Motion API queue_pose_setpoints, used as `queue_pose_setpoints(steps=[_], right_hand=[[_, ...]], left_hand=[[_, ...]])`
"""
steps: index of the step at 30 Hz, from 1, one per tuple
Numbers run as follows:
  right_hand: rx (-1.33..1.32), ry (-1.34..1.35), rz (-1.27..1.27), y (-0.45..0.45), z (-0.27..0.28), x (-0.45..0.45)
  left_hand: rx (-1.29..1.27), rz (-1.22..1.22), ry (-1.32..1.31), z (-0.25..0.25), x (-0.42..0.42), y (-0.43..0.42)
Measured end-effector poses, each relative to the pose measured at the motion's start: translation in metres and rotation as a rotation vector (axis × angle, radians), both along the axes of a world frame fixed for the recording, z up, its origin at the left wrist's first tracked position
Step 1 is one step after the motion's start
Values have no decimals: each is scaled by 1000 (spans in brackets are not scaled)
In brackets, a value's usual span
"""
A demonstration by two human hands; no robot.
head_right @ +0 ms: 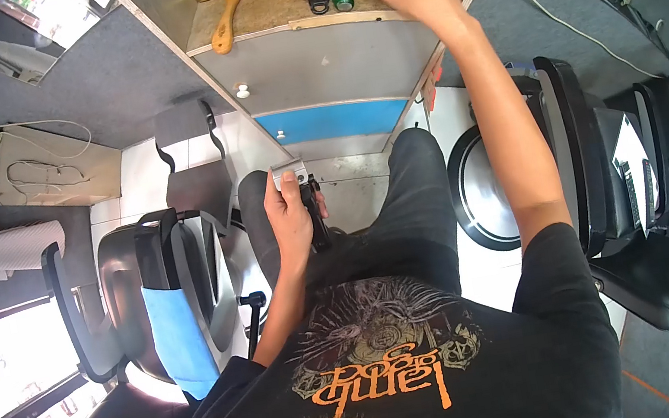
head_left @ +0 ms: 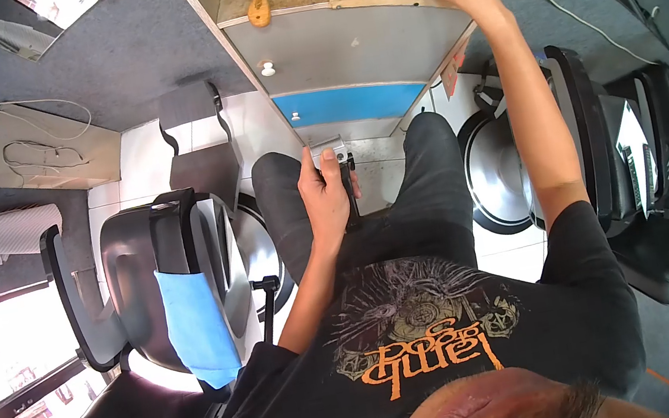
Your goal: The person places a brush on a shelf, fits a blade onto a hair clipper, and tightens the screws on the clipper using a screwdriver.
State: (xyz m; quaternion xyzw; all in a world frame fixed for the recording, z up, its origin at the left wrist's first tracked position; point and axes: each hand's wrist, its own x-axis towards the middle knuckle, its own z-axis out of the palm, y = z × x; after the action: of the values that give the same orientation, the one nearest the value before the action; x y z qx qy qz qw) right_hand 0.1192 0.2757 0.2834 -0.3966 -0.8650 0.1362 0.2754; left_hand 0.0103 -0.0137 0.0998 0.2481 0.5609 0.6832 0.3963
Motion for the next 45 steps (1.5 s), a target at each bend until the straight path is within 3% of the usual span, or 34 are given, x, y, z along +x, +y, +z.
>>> queue_pose_setpoints(steps=[3, 4, 7, 11, 14, 17, 20, 23, 24, 27, 31, 34, 40, 45], right_hand=[[27, -156, 49, -25, 9, -12], [113, -154, 178, -9, -6, -11], [145, -47, 229, 6, -22, -15], [-34, -220, -28, 1, -10, -19], [84, -169, 86, 20, -30, -11], [-58, -219, 50, 10, -18, -8], [135, -21, 24, 13, -38, 5], [257, 217, -17, -27, -25, 22], [93, 392, -91, -50, -13, 24], [-185, 598, 3, -56, -42, 53], [-640, 788, 93, -127, -53, 93], [-829, 674, 65, -155, -81, 123], [-737, 302, 134, -175, -79, 156], [-633, 212, 196, -169, -68, 151]], left_hand=[[-5, -27, 7, -1, 4, 4], [-2, -33, 15, 1, 5, 4], [-15, -36, 33, 2, 7, 2], [-20, -35, 31, 3, 5, -2], [-55, -20, 44, 0, 5, -4], [-63, -43, 40, -3, 5, -3], [-81, -34, 67, -7, 9, 1], [-61, -64, 114, -5, 10, 3], [-69, -65, 115, -4, 10, 4], [-70, -63, 131, -4, 6, 5], [-90, -22, 168, -3, 2, 8], [-78, 11, 147, -6, 1, 13], [-124, -83, 210, -15, 2, 18], [-133, -85, 260, -17, 10, 21]])
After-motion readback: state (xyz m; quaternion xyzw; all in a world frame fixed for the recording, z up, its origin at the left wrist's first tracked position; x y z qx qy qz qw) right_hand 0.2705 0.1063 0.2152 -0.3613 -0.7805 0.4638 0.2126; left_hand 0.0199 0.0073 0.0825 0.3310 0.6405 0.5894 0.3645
